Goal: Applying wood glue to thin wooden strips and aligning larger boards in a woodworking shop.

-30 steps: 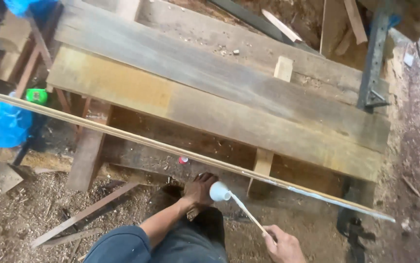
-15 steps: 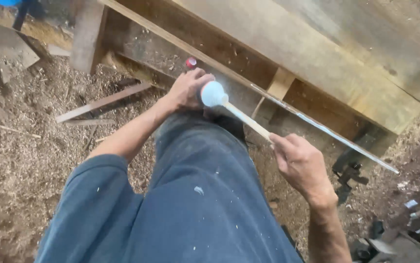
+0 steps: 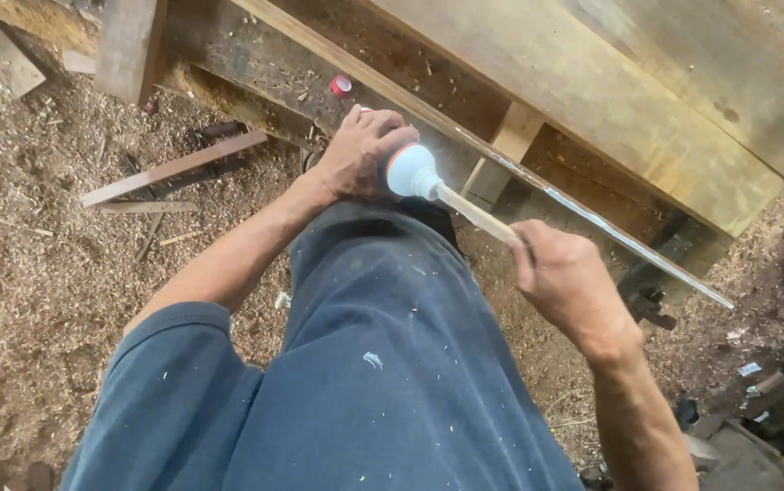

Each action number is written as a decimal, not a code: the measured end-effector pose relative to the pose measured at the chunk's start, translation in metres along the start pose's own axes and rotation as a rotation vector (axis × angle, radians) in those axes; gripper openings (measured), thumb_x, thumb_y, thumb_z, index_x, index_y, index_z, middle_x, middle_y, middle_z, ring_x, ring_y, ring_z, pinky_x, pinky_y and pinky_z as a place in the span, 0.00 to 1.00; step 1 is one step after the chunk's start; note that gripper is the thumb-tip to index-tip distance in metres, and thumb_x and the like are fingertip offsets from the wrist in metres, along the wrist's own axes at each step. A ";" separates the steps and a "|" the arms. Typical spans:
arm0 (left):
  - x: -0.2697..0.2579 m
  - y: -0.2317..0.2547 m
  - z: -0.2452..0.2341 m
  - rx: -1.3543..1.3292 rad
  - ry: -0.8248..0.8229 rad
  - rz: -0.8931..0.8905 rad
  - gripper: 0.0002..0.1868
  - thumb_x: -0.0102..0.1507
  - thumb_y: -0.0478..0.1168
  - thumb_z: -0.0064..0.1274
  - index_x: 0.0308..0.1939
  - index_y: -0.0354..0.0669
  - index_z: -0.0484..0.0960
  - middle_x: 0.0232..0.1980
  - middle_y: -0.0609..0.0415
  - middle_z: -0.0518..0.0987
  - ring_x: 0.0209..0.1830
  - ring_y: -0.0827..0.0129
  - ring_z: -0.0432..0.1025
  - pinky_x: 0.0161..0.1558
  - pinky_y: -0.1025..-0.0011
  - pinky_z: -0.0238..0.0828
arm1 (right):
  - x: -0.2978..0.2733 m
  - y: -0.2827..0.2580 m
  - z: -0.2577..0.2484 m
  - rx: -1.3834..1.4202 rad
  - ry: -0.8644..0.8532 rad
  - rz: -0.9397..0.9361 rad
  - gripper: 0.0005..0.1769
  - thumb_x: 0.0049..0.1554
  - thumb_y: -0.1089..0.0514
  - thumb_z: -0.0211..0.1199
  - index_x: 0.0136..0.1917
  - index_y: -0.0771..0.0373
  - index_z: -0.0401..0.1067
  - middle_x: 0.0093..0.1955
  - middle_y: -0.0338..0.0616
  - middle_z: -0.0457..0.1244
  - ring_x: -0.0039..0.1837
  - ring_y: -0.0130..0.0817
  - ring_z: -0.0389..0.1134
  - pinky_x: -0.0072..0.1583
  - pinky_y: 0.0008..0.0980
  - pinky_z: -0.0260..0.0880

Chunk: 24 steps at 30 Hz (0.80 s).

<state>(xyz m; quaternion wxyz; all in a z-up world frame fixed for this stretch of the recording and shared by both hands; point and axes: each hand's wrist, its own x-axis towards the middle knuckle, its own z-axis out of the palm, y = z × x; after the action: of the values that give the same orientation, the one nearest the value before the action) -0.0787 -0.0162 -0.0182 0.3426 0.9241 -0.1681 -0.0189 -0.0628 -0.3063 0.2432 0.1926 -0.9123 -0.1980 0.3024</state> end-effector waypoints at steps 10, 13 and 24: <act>-0.009 0.051 0.006 0.141 0.164 0.132 0.32 0.49 0.46 0.69 0.57 0.58 0.78 0.53 0.54 0.74 0.60 0.53 0.71 0.64 0.27 0.56 | 0.036 0.018 0.103 0.176 0.031 0.099 0.15 0.64 0.48 0.53 0.41 0.57 0.71 0.29 0.46 0.65 0.37 0.48 0.72 0.43 0.46 0.72; -0.018 0.048 0.000 0.129 0.180 0.154 0.32 0.49 0.43 0.70 0.57 0.57 0.78 0.54 0.52 0.74 0.61 0.53 0.70 0.65 0.28 0.56 | 0.031 0.017 0.114 0.694 -0.040 0.279 0.17 0.64 0.49 0.54 0.39 0.59 0.74 0.26 0.44 0.64 0.29 0.35 0.65 0.36 0.36 0.67; -0.022 -0.007 -0.034 -0.058 0.155 0.252 0.38 0.48 0.58 0.69 0.61 0.57 0.75 0.58 0.54 0.71 0.61 0.57 0.70 0.70 0.39 0.54 | -0.022 -0.050 0.099 0.959 0.122 0.373 0.14 0.66 0.60 0.52 0.48 0.65 0.78 0.23 0.40 0.57 0.26 0.21 0.54 0.29 0.22 0.56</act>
<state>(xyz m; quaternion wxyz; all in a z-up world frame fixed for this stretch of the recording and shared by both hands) -0.0923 0.0167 0.0014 0.3807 0.8841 -0.2551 0.0910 -0.1535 -0.2520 0.2038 0.5429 -0.7573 0.1404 0.3347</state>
